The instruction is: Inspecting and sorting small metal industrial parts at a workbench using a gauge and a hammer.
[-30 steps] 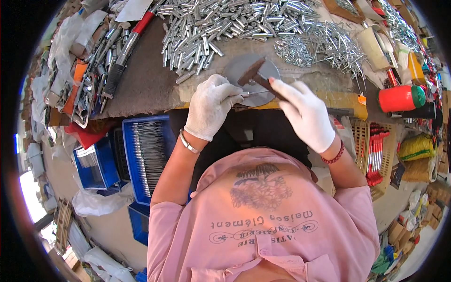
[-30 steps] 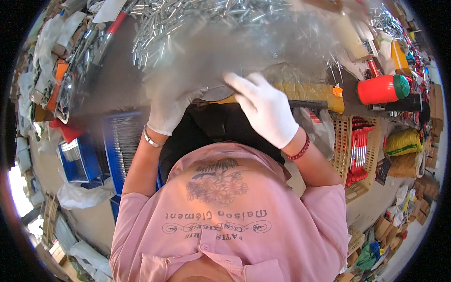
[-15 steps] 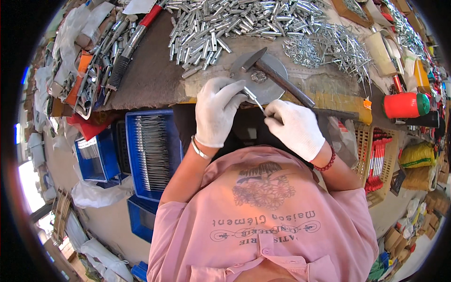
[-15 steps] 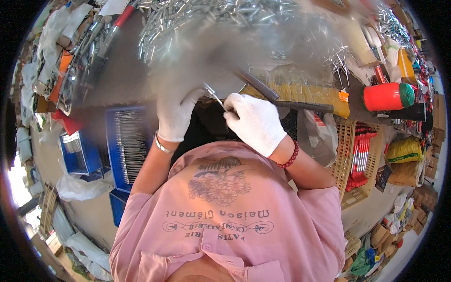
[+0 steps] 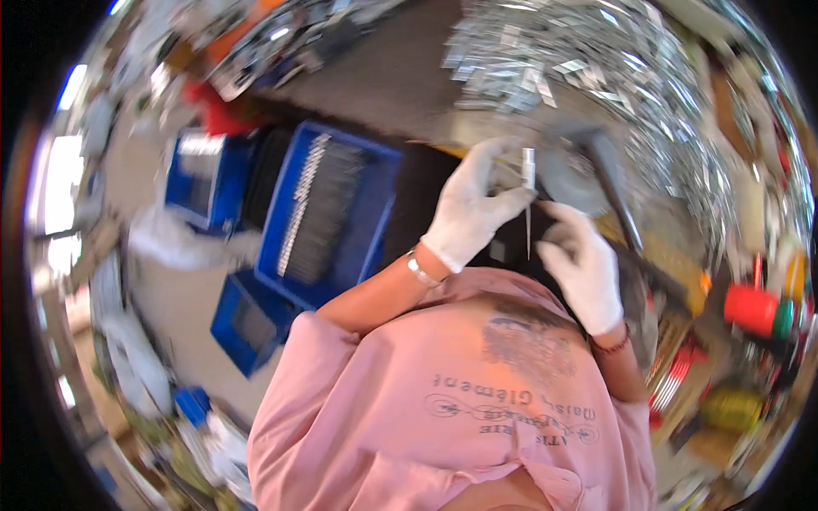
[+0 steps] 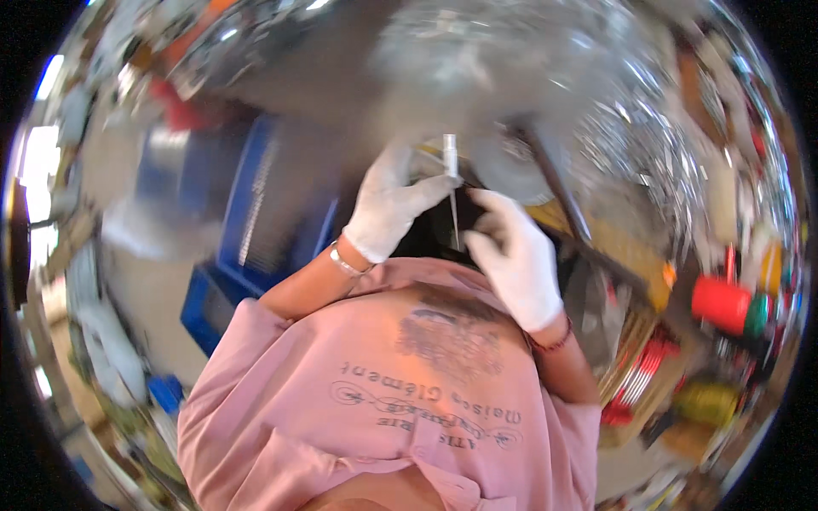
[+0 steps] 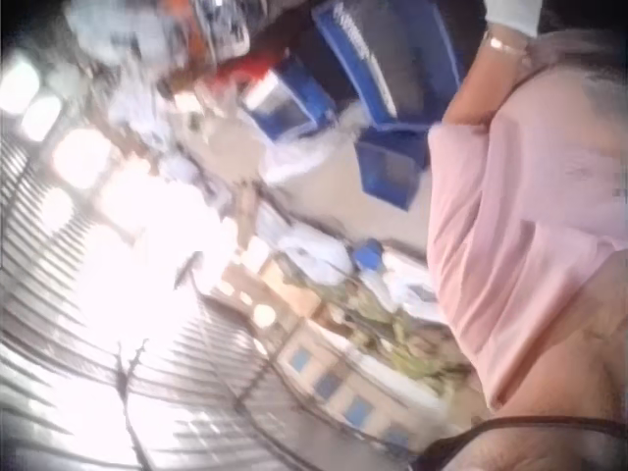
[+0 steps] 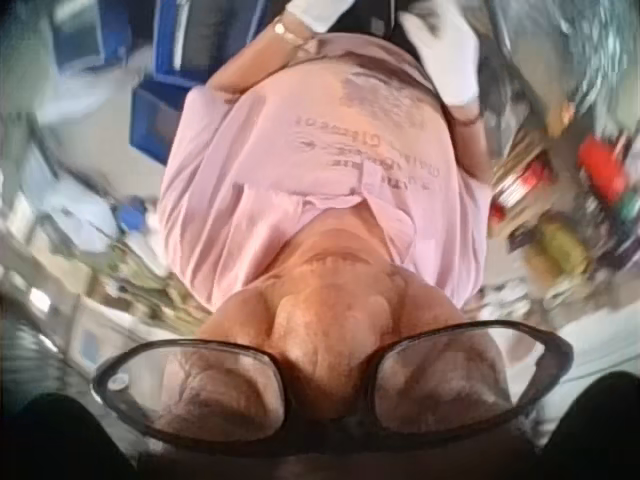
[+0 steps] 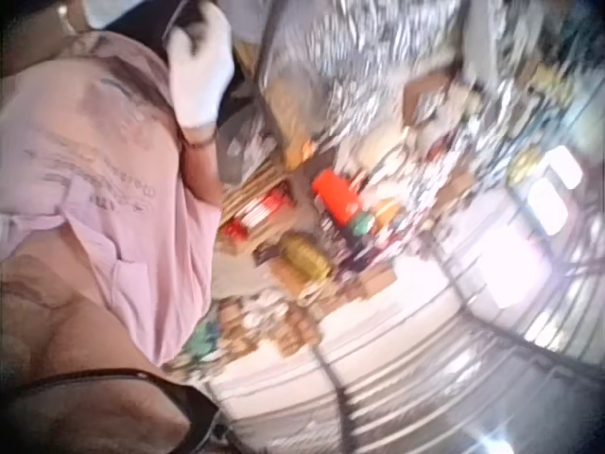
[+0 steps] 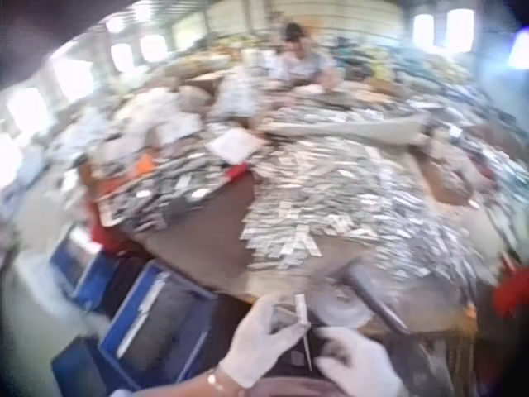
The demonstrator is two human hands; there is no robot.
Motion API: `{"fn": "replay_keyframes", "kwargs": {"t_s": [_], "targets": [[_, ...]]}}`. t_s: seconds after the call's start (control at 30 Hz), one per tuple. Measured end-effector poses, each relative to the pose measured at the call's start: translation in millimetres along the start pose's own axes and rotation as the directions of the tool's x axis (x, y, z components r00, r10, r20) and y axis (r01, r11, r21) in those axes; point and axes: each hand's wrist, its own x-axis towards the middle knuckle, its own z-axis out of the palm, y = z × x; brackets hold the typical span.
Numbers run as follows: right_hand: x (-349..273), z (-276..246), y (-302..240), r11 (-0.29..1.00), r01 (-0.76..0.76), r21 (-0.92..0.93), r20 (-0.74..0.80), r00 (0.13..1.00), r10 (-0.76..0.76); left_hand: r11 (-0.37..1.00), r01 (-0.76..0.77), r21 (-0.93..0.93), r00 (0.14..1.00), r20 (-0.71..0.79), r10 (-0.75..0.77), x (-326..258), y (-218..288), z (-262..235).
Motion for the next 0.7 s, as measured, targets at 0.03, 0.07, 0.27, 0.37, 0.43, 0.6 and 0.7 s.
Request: {"fn": "replay_keyframes", "kwargs": {"t_s": [0.03, 0.07, 0.27, 0.37, 0.43, 0.6, 0.7], "targets": [[2.1, -2.3, 6.3, 0.998, 0.011, 0.066, -0.031, 0.999, -0.009, 0.998, 0.017, -0.062, 0.999, -0.041, -0.020, -0.4, -1.9, -12.1], [4.4, -6.9, 19.0, 0.991, 0.048, 0.127, -0.084, 0.996, -0.037, 0.994, 0.078, -0.071, 0.994, -0.071, -0.083, -4.4, 5.0, -29.4], [20.3, -27.1, 29.2, 0.979, 0.053, 0.196, -0.186, 0.982, -0.016, 0.969, 0.244, -0.029, 0.764, -0.610, -0.210, -39.4, -55.1, -161.2], [26.0, -26.4, 31.1, 0.973, 0.069, 0.222, -0.218, 0.976, -0.020, 0.964, 0.258, 0.062, 0.562, -0.821, -0.098, -64.3, -122.7, -232.5], [29.6, -24.2, 26.9, 0.979, 0.066, 0.192, -0.231, 0.973, -0.020, 0.971, 0.241, 0.005, 0.480, -0.869, -0.115, -82.1, -175.3, -287.0], [30.6, -24.5, 32.2, 0.974, 0.072, 0.215, -0.230, 0.973, -0.022, 0.814, 0.550, 0.186, 0.362, -0.932, -0.032, -78.0, -208.8, -359.2], [31.0, -25.2, 33.3, 0.968, 0.079, 0.240, -0.204, 0.978, -0.030, 0.720, 0.586, 0.372, 0.385, -0.909, 0.156, -86.3, -224.7, -396.9]]}}
